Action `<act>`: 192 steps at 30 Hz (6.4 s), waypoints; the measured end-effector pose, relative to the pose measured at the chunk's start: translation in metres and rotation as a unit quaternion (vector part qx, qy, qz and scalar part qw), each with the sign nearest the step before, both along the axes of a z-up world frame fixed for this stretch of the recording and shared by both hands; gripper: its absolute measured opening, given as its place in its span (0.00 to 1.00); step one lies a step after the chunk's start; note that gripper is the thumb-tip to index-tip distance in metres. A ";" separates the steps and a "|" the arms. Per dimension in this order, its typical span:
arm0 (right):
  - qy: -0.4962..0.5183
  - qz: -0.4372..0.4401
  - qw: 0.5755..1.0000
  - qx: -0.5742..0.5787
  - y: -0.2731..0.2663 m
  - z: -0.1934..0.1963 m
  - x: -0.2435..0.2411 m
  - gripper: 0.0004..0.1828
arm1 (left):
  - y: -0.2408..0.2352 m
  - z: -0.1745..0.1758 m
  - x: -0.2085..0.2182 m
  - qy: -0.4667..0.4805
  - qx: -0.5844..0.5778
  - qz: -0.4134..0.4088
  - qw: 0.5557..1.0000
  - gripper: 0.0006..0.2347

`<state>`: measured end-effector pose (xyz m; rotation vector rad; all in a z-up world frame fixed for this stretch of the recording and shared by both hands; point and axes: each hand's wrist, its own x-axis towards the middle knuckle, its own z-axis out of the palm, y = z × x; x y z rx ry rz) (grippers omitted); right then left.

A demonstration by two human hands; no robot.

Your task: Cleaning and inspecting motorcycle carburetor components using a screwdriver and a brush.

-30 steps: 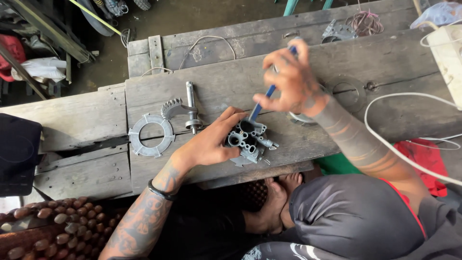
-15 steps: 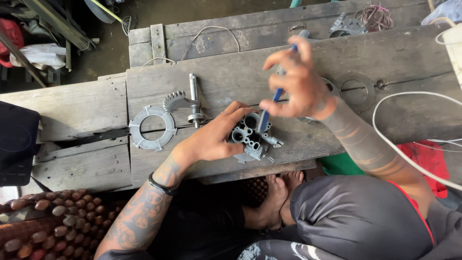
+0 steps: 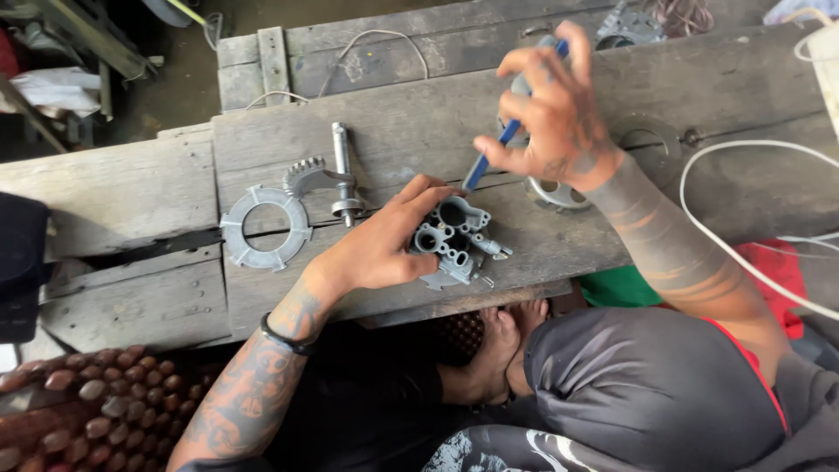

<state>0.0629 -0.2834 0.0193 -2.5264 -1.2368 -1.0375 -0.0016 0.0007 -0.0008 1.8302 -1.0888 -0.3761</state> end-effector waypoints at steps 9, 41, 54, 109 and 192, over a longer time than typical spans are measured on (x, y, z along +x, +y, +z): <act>0.027 0.023 0.999 0.024 0.010 -0.008 0.001 0.31 | -0.004 0.011 0.002 0.018 0.047 0.010 0.999 0.33; 0.050 0.046 0.994 0.085 0.018 -0.002 -0.011 0.31 | -0.005 0.010 0.005 0.006 0.048 -0.005 0.999 0.34; 0.096 0.169 0.975 0.104 0.037 0.017 -0.041 0.28 | -0.006 0.008 0.006 -0.002 0.035 -0.010 0.999 0.35; 0.053 0.068 0.993 0.080 0.021 0.002 -0.015 0.32 | -0.006 0.014 0.002 0.009 0.058 0.010 0.998 0.33; 0.096 0.141 0.982 0.080 0.029 0.005 -0.034 0.27 | 0.002 -0.003 0.005 0.005 0.040 0.012 0.999 0.31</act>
